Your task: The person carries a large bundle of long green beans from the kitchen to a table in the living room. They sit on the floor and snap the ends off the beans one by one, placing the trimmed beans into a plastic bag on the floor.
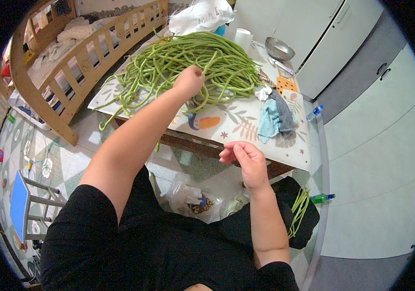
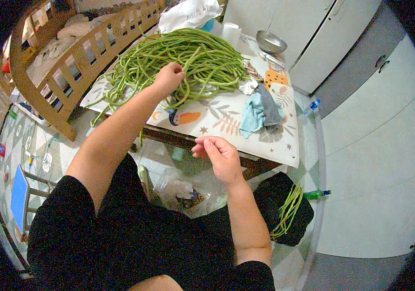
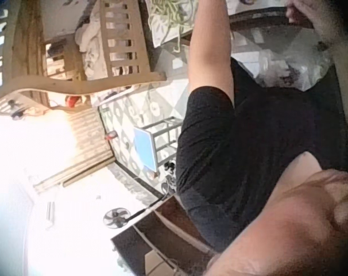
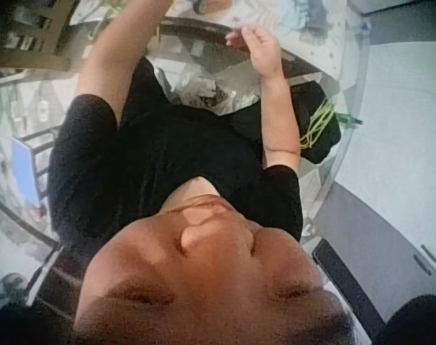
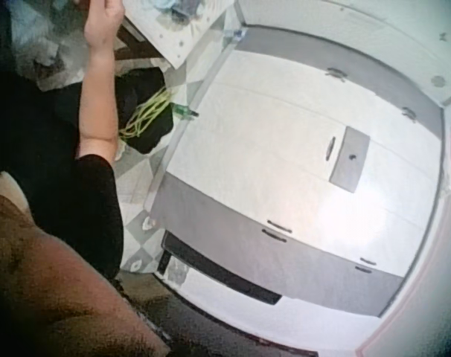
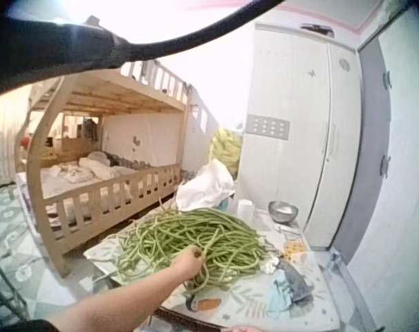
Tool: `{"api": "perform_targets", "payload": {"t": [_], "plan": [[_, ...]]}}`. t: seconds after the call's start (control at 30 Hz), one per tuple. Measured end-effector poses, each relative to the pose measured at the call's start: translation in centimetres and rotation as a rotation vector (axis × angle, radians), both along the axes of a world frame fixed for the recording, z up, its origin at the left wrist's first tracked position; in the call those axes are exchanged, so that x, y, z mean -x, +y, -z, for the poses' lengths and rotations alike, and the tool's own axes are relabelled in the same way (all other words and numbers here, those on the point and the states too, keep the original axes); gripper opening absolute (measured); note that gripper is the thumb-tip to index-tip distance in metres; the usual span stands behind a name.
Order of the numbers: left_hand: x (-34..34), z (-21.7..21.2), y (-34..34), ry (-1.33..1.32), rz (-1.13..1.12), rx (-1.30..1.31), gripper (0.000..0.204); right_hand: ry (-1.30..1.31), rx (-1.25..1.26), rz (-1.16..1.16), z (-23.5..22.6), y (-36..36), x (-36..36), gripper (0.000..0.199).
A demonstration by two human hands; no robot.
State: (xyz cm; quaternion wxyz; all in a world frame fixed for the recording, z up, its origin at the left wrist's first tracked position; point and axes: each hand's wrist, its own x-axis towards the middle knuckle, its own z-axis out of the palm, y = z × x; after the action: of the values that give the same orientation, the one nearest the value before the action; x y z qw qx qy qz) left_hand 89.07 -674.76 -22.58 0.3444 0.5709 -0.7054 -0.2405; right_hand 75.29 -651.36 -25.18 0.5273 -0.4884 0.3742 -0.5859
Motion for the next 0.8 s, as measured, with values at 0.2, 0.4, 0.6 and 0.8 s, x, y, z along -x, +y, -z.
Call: {"api": "perform_targets", "payload": {"t": [0.2,0.4,0.6,0.8], "plan": [[0.5,-1.2,4.5,0.654,0.200,-0.136,0.017,-0.005,-0.198,0.136,2.3,-0.3,2.4,0.023],[1.4,-0.8,11.8,0.608,0.402,0.188,0.015,-0.134,-0.252,0.172,2.3,-0.6,3.4,0.028],[0.7,4.2,20.5,0.009,0.742,0.324,0.022,-0.223,-0.328,0.055,1.4,-0.5,3.8,0.042],[-0.6,8.0,23.4,0.147,0.907,0.006,0.034,-0.500,-0.400,0.145,2.3,-0.8,3.3,0.026]]}}
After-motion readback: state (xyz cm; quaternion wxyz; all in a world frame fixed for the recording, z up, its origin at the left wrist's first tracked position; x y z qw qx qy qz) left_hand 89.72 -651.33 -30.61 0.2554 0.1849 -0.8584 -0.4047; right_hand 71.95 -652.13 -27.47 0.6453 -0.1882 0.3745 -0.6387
